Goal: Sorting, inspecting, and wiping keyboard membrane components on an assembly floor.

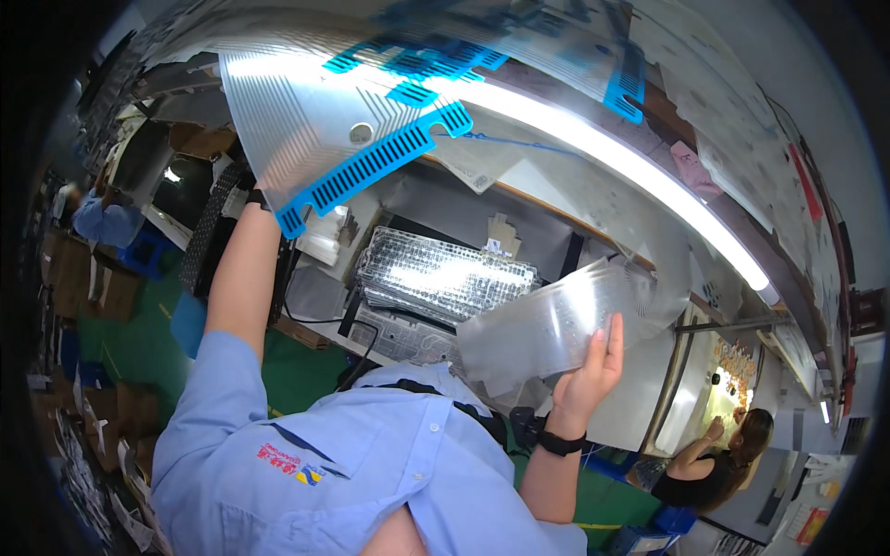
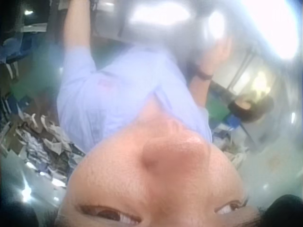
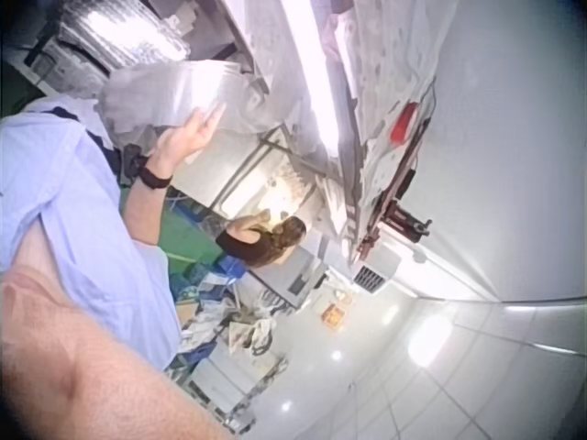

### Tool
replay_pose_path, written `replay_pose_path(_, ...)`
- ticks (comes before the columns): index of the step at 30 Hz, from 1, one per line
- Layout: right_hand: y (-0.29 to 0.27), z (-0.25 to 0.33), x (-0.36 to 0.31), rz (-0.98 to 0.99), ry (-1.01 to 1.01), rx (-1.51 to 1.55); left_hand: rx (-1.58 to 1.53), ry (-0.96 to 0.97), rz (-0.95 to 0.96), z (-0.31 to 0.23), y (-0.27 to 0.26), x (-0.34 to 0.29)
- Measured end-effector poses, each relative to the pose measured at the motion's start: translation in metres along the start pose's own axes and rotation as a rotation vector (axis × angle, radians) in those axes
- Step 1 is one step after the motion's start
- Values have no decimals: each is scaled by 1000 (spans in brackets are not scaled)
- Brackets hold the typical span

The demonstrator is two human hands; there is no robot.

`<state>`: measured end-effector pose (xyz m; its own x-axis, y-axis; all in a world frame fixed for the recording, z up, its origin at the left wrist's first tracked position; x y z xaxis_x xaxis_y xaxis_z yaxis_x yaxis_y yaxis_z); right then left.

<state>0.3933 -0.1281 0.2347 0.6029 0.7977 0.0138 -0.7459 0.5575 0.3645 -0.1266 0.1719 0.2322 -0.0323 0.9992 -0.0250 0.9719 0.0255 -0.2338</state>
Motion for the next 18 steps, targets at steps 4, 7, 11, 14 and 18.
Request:
replay_pose_path(4,11,0,-2,64,-9,19,-31,379,76,-17,4,-19)
replay_pose_path(7,12,-14,-2,133,30,53,-846,-82,-11,8,32,-62)
replay_pose_path(11,20,-44,-6,250,95,69,-790,-247,222,47,94,-122)
replay_pose_path(14,43,-31,-14,381,15,161,-666,-312,432,44,145,-177)
replay_pose_path(18,23,-33,0,59,51,6,-657,-287,651,33,160,-195)
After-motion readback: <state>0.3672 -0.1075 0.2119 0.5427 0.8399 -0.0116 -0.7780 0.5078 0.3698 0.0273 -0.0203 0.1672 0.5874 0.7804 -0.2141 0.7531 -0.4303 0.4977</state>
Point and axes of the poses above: each hand's wrist, its own x-axis towards the middle knuckle, its own y-axis out of the palm, z = x × y, the point moved 8 cm from there along x, towards the middle knuckle
